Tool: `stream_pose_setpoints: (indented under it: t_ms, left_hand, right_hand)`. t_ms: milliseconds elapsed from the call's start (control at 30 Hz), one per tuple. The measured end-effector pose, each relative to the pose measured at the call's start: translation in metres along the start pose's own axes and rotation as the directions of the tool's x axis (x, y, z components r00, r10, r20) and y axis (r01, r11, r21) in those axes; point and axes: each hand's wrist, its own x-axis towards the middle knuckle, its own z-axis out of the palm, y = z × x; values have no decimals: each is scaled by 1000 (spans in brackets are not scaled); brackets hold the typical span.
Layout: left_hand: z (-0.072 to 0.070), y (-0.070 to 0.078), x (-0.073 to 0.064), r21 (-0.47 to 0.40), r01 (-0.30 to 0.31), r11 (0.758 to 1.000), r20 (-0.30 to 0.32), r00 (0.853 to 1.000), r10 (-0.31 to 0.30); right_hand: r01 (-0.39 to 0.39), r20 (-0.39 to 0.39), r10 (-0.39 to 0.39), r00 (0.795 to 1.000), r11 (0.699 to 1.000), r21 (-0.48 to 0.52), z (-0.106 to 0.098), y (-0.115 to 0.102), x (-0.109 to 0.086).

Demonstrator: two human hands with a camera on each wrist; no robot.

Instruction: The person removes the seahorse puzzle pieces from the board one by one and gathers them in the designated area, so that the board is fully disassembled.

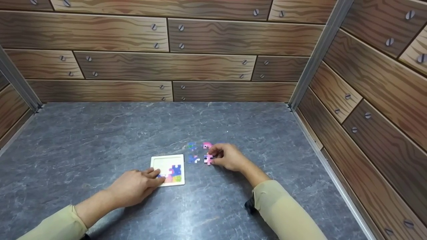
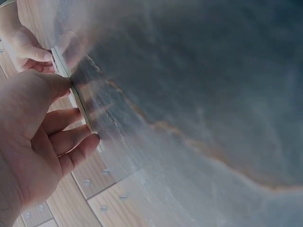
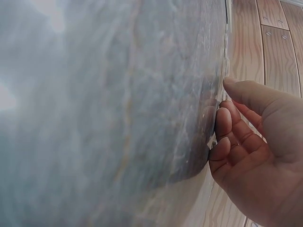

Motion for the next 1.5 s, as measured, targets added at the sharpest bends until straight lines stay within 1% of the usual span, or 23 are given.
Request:
stream_pose_setpoints:
  t_ms: [233, 633, 800, 1133, 1233, 1333, 1433, 1500]
  left_hand:
    - [-1, 1, -1, 4, -9, 1000, -22, 1000, 9]
    - [0, 0, -1, 18, -6, 1000, -24, 1000, 6]
    - [0, 0, -1, 15, -4, 1000, -30, 1000, 5]
    - [3, -1, 1, 27, -23, 999, -52, 998, 24]
    - [3, -1, 1, 34, -27, 999, -58, 998, 29]
    - [2, -1, 1, 38, -22, 999, -51, 998, 24]
    - [2, 0, 1, 37, -12, 999, -29, 999, 13]
    - [2, 1, 1, 35, -10, 999, -31, 999, 11]
  right_hand:
    - [-2, 2, 2, 1000, 1000, -3, 0, -3, 0]
    - [12, 5, -11, 1000, 999, -46, -1, -1, 3]
    - [11, -7, -12, 1000, 998, -66, 0, -1, 2]
    - [7, -34, -8, 999, 999, -46, 0, 0, -2]
    - [-11, -39, 9, 999, 999, -51, 1, -3, -1]
    - [-19, -35, 18, 999, 998, -52, 2, -11, 0]
    - [-10, -23, 9, 1000, 999, -53, 3, -20, 1]
    - [0, -19, -1, 1000, 998, -58, 4, -27, 1]
